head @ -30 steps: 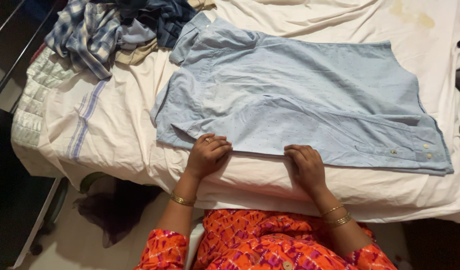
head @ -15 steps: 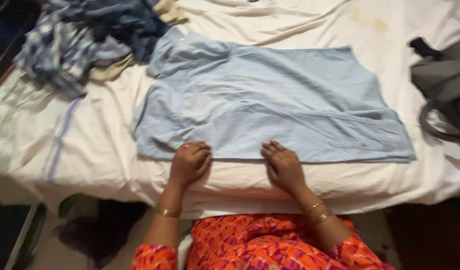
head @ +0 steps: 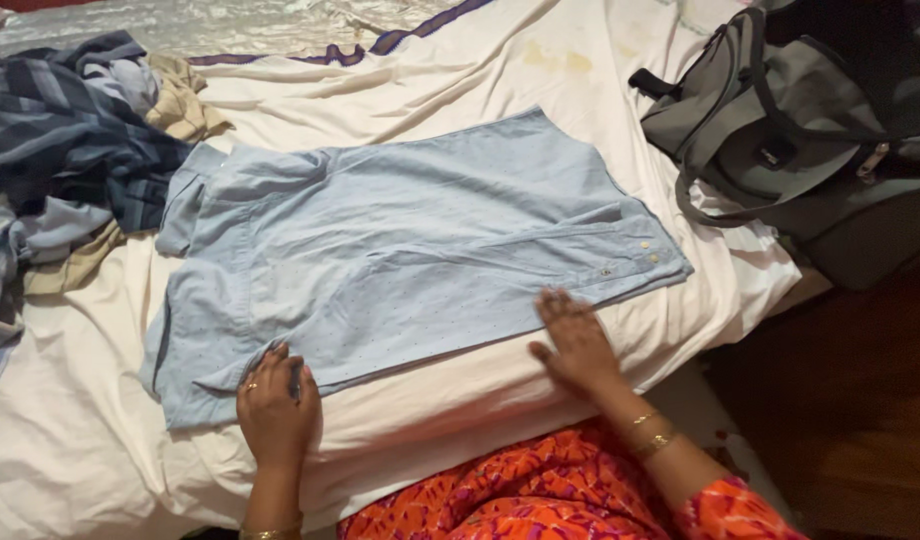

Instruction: The person folds a light-blue button-down shirt on a bed, smooths the fabric with their hands, and tucks in the sleeves and sides to form a neat rectangle.

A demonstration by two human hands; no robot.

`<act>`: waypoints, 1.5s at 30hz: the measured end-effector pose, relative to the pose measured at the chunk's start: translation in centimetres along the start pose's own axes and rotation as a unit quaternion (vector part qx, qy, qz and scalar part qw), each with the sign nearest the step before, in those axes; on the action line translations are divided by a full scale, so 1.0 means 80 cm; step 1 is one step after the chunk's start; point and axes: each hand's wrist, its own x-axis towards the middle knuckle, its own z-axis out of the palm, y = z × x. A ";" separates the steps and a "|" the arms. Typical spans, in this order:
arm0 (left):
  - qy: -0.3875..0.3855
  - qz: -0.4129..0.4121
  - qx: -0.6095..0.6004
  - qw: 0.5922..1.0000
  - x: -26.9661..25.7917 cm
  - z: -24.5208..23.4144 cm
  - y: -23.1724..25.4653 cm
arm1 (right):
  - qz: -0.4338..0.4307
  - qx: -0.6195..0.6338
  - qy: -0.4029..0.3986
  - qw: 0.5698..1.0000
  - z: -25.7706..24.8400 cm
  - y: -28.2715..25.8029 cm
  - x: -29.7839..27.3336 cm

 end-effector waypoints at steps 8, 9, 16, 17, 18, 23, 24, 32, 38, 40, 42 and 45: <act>0.006 -0.005 0.003 1.000 -0.001 0.004 -0.004 | 0.145 -0.038 0.082 0.985 -0.030 0.112 -0.058; 0.007 -0.007 0.009 1.000 -0.002 0.002 -0.003 | 0.158 -0.056 0.101 0.981 -0.030 0.113 -0.061; 0.029 -0.049 0.019 0.998 -0.025 -0.006 -0.019 | 0.146 0.010 0.201 0.969 -0.041 0.133 -0.057; 0.044 -0.028 0.017 0.998 -0.030 -0.005 -0.031 | 0.159 0.028 0.225 0.961 -0.042 0.141 -0.057; 0.060 -0.007 0.015 0.998 -0.037 -0.003 -0.046 | 0.171 0.045 0.248 0.952 -0.043 0.148 -0.057; 0.120 -0.107 0.046 0.986 -0.079 0.040 -0.135 | 0.335 0.253 0.316 0.851 -0.042 0.187 -0.041; 0.137 -0.128 0.058 0.981 -0.084 0.051 -0.153 | 0.383 0.293 0.328 0.812 -0.039 0.197 -0.036; 0.001 -0.383 -0.131 0.915 -0.062 0.012 -0.167 | 0.407 0.156 0.344 0.831 -0.019 0.210 -0.003; -0.072 -0.506 -0.398 0.762 -0.024 -0.024 -0.112 | 0.408 0.131 0.324 0.844 -0.031 0.196 -0.008; -0.073 -0.504 -0.403 0.761 -0.018 -0.022 -0.111 | 0.404 0.128 0.317 0.849 -0.036 0.196 -0.010; -0.106 -0.521 -0.321 0.784 -0.014 -0.015 -0.123 | 0.383 0.189 0.298 0.854 -0.040 0.200 -0.018; -0.101 -0.541 -0.389 0.738 -0.013 -0.006 -0.149 | 0.366 0.385 0.283 0.799 -0.049 0.213 -0.025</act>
